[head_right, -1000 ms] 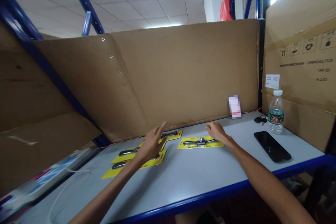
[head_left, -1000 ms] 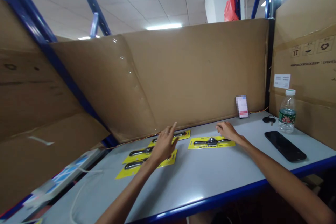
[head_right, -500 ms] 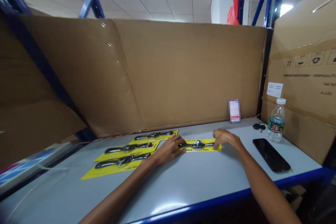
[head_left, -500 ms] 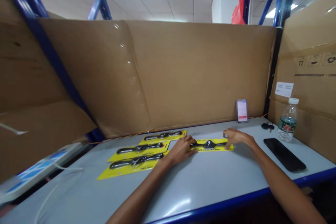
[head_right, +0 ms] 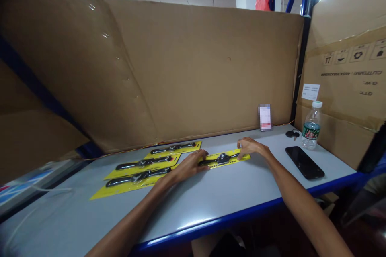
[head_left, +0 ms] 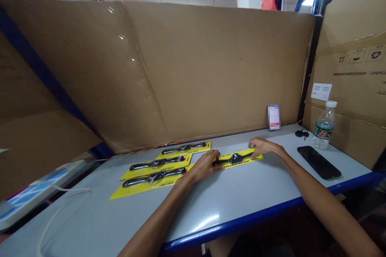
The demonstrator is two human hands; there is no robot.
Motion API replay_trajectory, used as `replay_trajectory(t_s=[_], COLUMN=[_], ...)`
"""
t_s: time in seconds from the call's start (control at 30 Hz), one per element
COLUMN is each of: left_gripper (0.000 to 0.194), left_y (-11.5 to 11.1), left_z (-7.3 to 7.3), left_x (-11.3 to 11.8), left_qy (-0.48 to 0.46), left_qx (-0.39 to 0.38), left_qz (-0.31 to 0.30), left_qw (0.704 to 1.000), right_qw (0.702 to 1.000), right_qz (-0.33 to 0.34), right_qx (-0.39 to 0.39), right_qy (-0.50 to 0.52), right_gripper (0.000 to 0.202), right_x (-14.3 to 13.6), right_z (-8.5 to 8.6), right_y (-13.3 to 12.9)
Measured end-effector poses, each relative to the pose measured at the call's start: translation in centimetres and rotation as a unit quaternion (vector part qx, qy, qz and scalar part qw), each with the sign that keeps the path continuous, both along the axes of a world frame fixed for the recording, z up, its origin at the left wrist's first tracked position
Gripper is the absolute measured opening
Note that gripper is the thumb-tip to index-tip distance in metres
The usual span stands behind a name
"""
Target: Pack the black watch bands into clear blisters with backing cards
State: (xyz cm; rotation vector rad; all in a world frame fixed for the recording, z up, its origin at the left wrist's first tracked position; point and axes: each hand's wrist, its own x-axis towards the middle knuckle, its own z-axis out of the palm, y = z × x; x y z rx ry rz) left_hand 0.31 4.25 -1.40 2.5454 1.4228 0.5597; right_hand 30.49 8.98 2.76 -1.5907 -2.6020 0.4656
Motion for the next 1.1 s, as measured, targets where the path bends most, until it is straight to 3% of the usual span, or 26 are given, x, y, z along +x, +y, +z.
replay_trajectory(t_s=[0.17,0.27,0.4,0.57,0.73,0.93,1.1], left_gripper=[0.025,0.025,0.029,0.061,0.049,0.044,0.052], left_y=[0.0,-0.1,-0.3,-0.6,-0.5,-0.1,0.6], left_z=[-0.1,0.0,0.1,0.5,1.1,1.4,0.5], left_x=[-0.1,-0.1,0.1,0.3,0.2,-1.0,-1.8], left_qy=[-0.002,-0.010,0.000,0.021,0.061,0.093,-0.013], left_qx=[-0.004,-0.010,-0.009,0.076,0.126,0.134,0.122], left_qz=[-0.002,0.002,0.014,0.048,0.111,0.131,0.123], left_qw=[1.000,1.000,1.000,0.996,0.984,0.978,0.985], right_qw=[0.998,0.998,1.000,0.998,0.994,0.966,0.944], right_qz=[-0.015,-0.011,-0.001,-0.013,-0.011,0.013,0.002], right_qx=[-0.053,-0.054,-0.014,0.064,0.089,-0.046,-0.087], right_qy=[0.028,0.017,-0.014,0.008,0.068,0.254,0.318], right_gripper=[0.070,0.061,0.049,0.069,0.060,0.022,0.019], right_x=[0.6,0.5,0.0,-0.9,-1.0,1.2,2.0], right_z=[0.0,0.1,0.4,0.3,0.2,-0.8,-2.3], right_y=[0.4,0.3,-0.2,-0.9,-0.6,2.2,3.5])
